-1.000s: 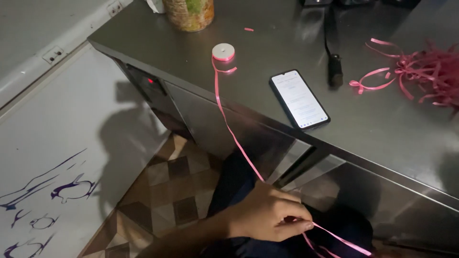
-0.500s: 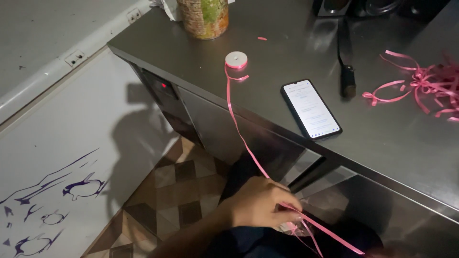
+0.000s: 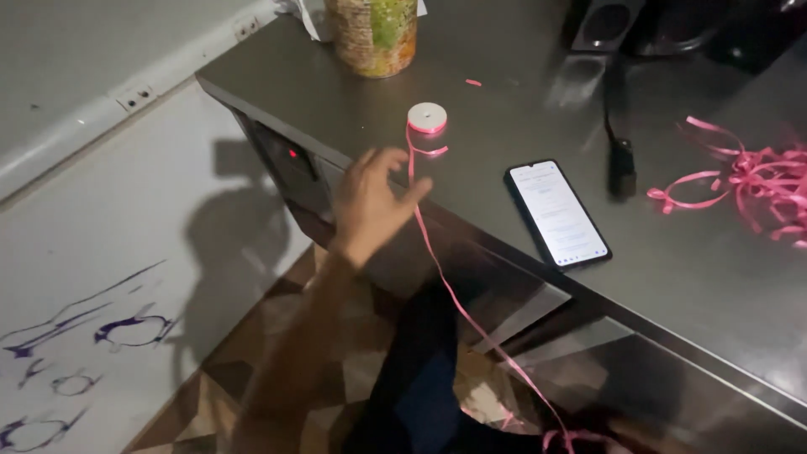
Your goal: The recorder is cutting lengths of pink ribbon and tying them into small decorative bows.
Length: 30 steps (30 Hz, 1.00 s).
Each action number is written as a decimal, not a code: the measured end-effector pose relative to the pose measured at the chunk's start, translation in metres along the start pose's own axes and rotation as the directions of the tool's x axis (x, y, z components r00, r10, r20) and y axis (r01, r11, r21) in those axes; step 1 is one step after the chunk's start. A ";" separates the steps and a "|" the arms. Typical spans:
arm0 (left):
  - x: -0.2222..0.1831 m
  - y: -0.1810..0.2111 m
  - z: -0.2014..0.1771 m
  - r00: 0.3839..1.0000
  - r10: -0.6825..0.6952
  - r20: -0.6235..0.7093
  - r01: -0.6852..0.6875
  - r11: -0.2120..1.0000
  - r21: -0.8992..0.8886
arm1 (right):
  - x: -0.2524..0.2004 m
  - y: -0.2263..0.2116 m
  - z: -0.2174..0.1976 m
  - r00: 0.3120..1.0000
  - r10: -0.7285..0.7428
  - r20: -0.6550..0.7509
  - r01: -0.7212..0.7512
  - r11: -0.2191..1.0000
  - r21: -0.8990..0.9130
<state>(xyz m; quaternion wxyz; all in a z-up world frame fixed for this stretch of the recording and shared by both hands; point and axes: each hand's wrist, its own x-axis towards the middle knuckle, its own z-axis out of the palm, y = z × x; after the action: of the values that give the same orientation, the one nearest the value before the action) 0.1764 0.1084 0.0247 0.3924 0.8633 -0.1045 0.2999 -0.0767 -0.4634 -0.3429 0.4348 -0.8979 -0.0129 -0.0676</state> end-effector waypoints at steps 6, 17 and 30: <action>0.044 -0.042 0.025 1.000 0.017 -0.007 -0.016 0.982 0.189 | 0.135 -0.463 0.024 0.968 -0.164 -0.191 0.127 0.973 -0.193; 0.061 -0.065 0.018 0.993 -0.034 0.109 0.028 0.998 0.053 | 0.352 -0.542 0.136 0.876 -0.482 -0.007 0.443 0.810 -0.383; 0.071 -0.094 0.018 0.995 0.049 0.092 -0.031 0.982 -0.186 | 0.365 -0.528 0.147 0.922 -0.370 -0.115 0.304 0.874 -0.378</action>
<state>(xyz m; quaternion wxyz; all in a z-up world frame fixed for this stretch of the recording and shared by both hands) 0.2801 0.1617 0.0002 0.4590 0.8344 -0.1677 0.2549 0.2577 -0.0331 0.0268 0.2472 -0.9349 -0.1171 -0.2262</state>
